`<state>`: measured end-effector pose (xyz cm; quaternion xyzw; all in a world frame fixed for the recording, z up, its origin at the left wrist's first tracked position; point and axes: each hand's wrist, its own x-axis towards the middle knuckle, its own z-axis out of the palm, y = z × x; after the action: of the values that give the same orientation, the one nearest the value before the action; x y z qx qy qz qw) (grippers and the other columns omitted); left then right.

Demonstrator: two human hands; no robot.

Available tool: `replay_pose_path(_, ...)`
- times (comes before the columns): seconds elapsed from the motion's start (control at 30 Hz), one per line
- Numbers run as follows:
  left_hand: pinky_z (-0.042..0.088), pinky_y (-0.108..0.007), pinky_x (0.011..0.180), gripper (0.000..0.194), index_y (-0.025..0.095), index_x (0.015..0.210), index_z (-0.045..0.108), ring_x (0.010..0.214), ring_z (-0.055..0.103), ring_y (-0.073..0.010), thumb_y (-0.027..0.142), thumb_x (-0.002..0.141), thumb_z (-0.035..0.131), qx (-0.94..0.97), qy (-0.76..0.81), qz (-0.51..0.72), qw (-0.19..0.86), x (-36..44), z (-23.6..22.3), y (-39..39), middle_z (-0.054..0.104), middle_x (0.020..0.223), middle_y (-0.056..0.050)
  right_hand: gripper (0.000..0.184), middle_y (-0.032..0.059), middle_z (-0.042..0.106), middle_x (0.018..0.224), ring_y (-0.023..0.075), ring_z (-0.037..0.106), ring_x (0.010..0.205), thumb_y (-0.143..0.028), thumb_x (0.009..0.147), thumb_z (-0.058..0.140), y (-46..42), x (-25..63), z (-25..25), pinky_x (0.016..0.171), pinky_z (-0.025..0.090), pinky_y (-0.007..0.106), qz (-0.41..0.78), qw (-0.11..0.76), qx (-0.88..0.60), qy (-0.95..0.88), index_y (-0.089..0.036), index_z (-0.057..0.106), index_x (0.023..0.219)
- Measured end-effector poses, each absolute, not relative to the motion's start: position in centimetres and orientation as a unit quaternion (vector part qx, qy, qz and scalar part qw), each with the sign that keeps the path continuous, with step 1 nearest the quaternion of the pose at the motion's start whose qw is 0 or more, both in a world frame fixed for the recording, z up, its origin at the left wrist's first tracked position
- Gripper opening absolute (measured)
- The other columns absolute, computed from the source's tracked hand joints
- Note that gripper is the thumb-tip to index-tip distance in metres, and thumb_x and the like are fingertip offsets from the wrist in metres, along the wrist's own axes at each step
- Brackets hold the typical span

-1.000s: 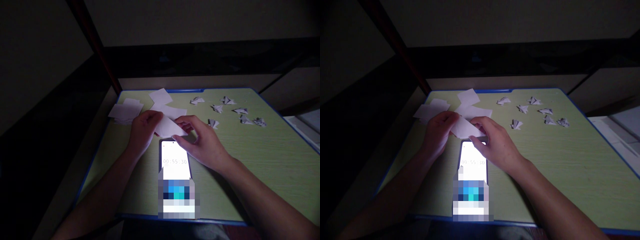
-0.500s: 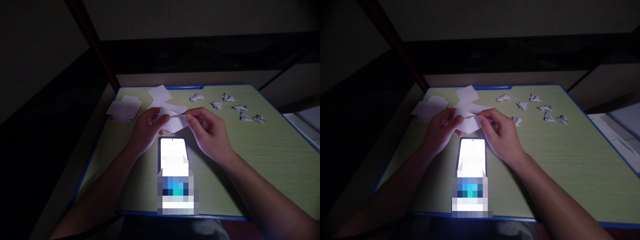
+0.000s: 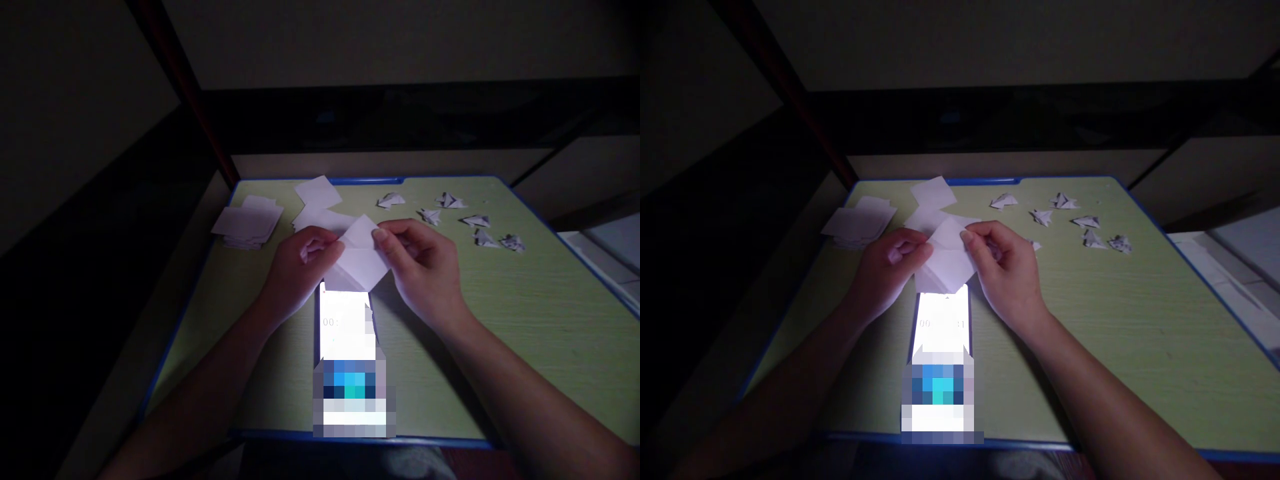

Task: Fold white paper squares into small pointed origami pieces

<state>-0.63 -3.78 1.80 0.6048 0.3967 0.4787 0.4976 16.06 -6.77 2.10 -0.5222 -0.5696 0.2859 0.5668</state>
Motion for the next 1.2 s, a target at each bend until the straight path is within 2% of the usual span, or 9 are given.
replay_pose_path(0.13, 0.048, -0.023, 0.057, 0.01, 0.018, 0.071, 0.059, 0.067, 0.063, -0.0136, 0.025, 0.071, 0.066, 0.581, 0.422, 0.517, 0.466, -0.44, 1.47, -3.67, 0.066, 0.07, -0.001, 0.024, 0.0029, 0.068, 0.081, 0.0143, 0.06, 0.068, -0.035, 0.075, 0.074, -6.66, 15.77, 2.27, 0.057, 0.048, 0.027, 0.379, 0.583, -0.497, -0.519, -0.019, 0.064, 0.09)
replay_pose_path(0.2, 0.045, -0.022, 0.049, 0.01, 0.019, 0.073, 0.059, 0.062, 0.061, -0.0135, 0.026, 0.071, 0.066, 0.562, 0.439, 0.534, 0.455, -0.45, 1.45, -3.56, 0.065, 0.068, 0.0, 0.03, 0.0036, 0.069, 0.084, 0.0152, 0.063, 0.072, -0.036, 0.072, 0.076, -6.64, 15.54, 2.23, 0.062, 0.051, 0.029, 0.441, 0.559, -0.481, -0.512, -0.018, 0.063, 0.091)
replay_pose_path(0.3, 0.042, -0.021, 0.043, 0.01, 0.019, 0.074, 0.058, 0.057, 0.06, -0.0134, 0.027, 0.072, 0.064, 0.55, 0.453, 0.541, 0.447, -0.5, 1.62, -3.49, 0.061, 0.063, 0.001, 0.029, 0.0024, 0.068, 0.079, 0.0151, 0.063, 0.071, -0.033, 0.069, 0.077, -6.7, 15.22, 1.97, 0.065, 0.052, 0.03, 0.489, 0.53, -0.467, -0.512, -0.018, 0.06, 0.087)
replay_pose_path(0.57, 0.043, -0.021, 0.042, 0.01, 0.021, 0.08, 0.057, 0.052, 0.057, -0.0115, 0.024, 0.073, 0.063, 0.58, 0.434, 0.498, 0.477, -0.25, 1.85, -3.9, 0.061, 0.064, 0.002, 0.01, -0.0022, 0.056, 0.065, 0.0146, 0.058, 0.062, -0.019, 0.073, 0.066, -6.93, 15.43, 2.03, 0.058, 0.047, 0.03, 0.434, 0.521, -0.494, -0.544, -0.019, 0.056, 0.074)
replay_pose_path(0.77, 0.043, -0.022, 0.043, 0.01, 0.019, 0.068, 0.057, 0.055, 0.059, -0.0123, 0.026, 0.074, 0.061, 0.604, 0.418, 0.484, 0.476, -0.3, 1.77, -3.95, 0.062, 0.063, 0.0, 0.006, -0.0011, 0.058, 0.065, 0.0136, 0.054, 0.059, -0.022, 0.075, 0.065, -6.83, 15.51, 2.12, 0.054, 0.041, 0.028, 0.44, 0.548, -0.491, -0.515, -0.018, 0.061, 0.076)
replay_pose_path(0.97, 0.045, -0.023, 0.044, 0.009, 0.02, 0.067, 0.057, 0.053, 0.06, -0.0132, 0.025, 0.073, 0.061, 0.607, 0.413, 0.472, 0.489, -0.22, 1.86, -4.0, 0.06, 0.058, 0.001, 0.005, -0.0011, 0.06, 0.067, 0.0128, 0.054, 0.059, -0.023, 0.076, 0.065, -6.7, 15.67, 1.91, 0.054, 0.041, 0.028, 0.439, 0.576, -0.479, -0.496, -0.019, 0.062, 0.076)
replay_pose_path(1.1, 0.046, -0.02, 0.043, 0.013, 0.02, 0.064, 0.054, 0.048, 0.057, -0.0106, 0.024, 0.074, 0.061, 0.601, 0.423, 0.499, 0.459, -0.41, 1.67, -3.7, 0.056, 0.052, 0.003, 0.006, -0.0009, 0.061, 0.065, 0.012, 0.053, 0.056, -0.022, 0.075, 0.067, -6.79, 15.53, 1.94, 0.052, 0.04, 0.026, 0.436, 0.569, -0.486, -0.501, -0.018, 0.063, 0.075)
replay_pose_path(1.2, 0.046, -0.018, 0.039, 0.014, 0.019, 0.063, 0.052, 0.044, 0.055, -0.0093, 0.024, 0.074, 0.06, 0.583, 0.425, 0.504, 0.475, -0.44, 1.53, -3.56, 0.054, 0.051, 0.005, 0.006, -0.0015, 0.061, 0.063, 0.0116, 0.052, 0.055, -0.022, 0.074, 0.067, -6.86, 15.37, 1.87, 0.049, 0.04, 0.025, 0.408, 0.57, -0.489, -0.519, -0.017, 0.064, 0.077)
